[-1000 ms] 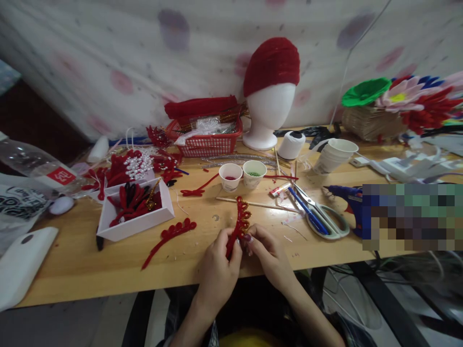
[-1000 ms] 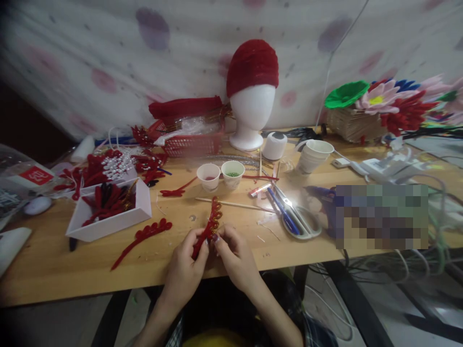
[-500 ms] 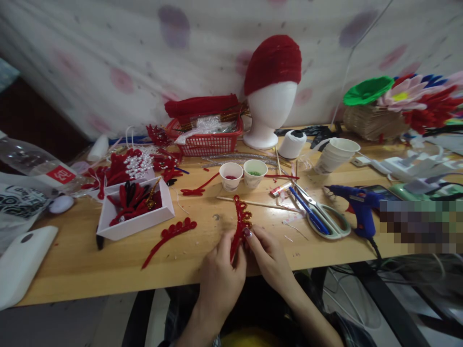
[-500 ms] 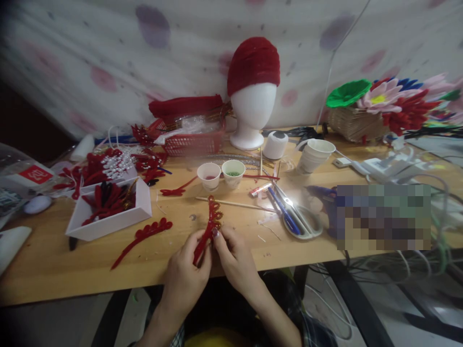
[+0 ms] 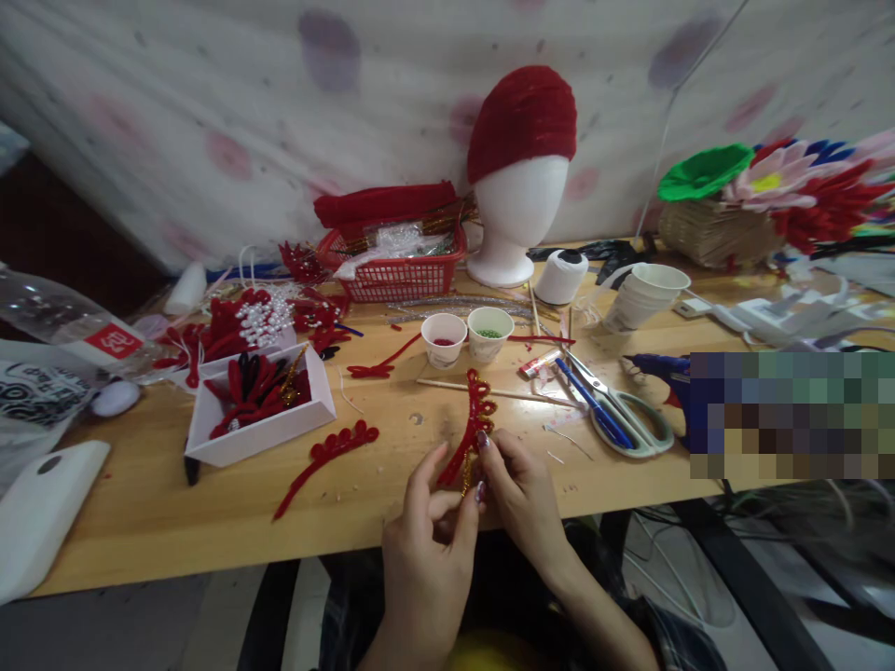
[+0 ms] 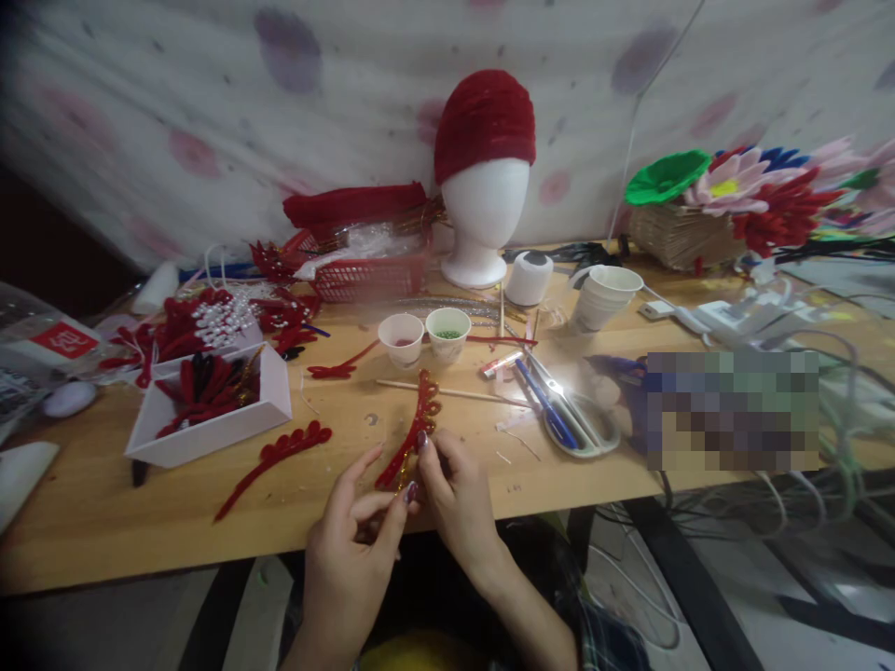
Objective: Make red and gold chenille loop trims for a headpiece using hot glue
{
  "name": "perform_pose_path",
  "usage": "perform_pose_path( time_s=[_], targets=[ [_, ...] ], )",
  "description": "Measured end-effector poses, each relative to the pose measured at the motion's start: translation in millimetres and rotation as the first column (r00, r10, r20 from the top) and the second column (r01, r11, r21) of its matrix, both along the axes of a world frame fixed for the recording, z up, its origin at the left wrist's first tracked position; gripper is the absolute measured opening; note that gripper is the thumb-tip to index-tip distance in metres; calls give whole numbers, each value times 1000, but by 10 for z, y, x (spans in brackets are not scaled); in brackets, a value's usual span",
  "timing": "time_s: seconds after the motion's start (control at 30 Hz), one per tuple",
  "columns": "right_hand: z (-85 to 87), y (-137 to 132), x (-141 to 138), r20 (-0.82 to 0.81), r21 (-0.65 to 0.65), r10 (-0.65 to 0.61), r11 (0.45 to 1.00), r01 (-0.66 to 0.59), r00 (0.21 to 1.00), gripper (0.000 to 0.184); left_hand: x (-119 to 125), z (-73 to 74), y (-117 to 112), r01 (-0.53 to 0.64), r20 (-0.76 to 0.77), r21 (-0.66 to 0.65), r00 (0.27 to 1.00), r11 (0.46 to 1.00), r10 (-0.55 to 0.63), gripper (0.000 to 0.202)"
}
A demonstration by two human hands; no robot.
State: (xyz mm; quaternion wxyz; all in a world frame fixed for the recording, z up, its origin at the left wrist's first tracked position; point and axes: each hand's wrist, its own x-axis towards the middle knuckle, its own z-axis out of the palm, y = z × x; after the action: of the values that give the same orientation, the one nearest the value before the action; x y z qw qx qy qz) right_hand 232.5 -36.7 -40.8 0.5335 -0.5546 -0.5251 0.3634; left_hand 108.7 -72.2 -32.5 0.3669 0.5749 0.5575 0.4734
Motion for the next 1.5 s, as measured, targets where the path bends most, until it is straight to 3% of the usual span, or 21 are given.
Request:
perform_pose_path(
  time_s=[0.1,0.23,0.43,0.57,0.73,0.87,1.33,1.5],
  targets=[
    [11,3,-3,15,18,-1,1000,1,1000,37,-39,15,23,-12,-141,113,990,994,28,38],
    [16,4,1,36,23,6,1000,-7,999,36,-107,74,116,11,-367,308,924,951,109,24],
    [18,-6,-2,47,25,31,999,-32,998,35,-84,82,226,70,-509,395,847,916,155,20],
    [27,-9,4,34,37,51,998,-52,998,34,-54,50,268,27,-505,441,834,897,223,19],
    [12,-20,15,-4,48,89,995,-89,996,36,-34,-15,294,100,-470,419,875,903,121,23],
    [-7,-24,24,-46,51,123,991,-121,991,37,-24,-64,296,108,-475,454,869,884,138,23],
    [10,-68,35,-139,54,182,983,-176,973,39,-13,-53,295,102,-455,528,872,843,180,12],
    [21,-67,44,-140,42,191,981,-187,972,38,-14,-66,290,102,-441,512,883,853,159,10]
  ],
)
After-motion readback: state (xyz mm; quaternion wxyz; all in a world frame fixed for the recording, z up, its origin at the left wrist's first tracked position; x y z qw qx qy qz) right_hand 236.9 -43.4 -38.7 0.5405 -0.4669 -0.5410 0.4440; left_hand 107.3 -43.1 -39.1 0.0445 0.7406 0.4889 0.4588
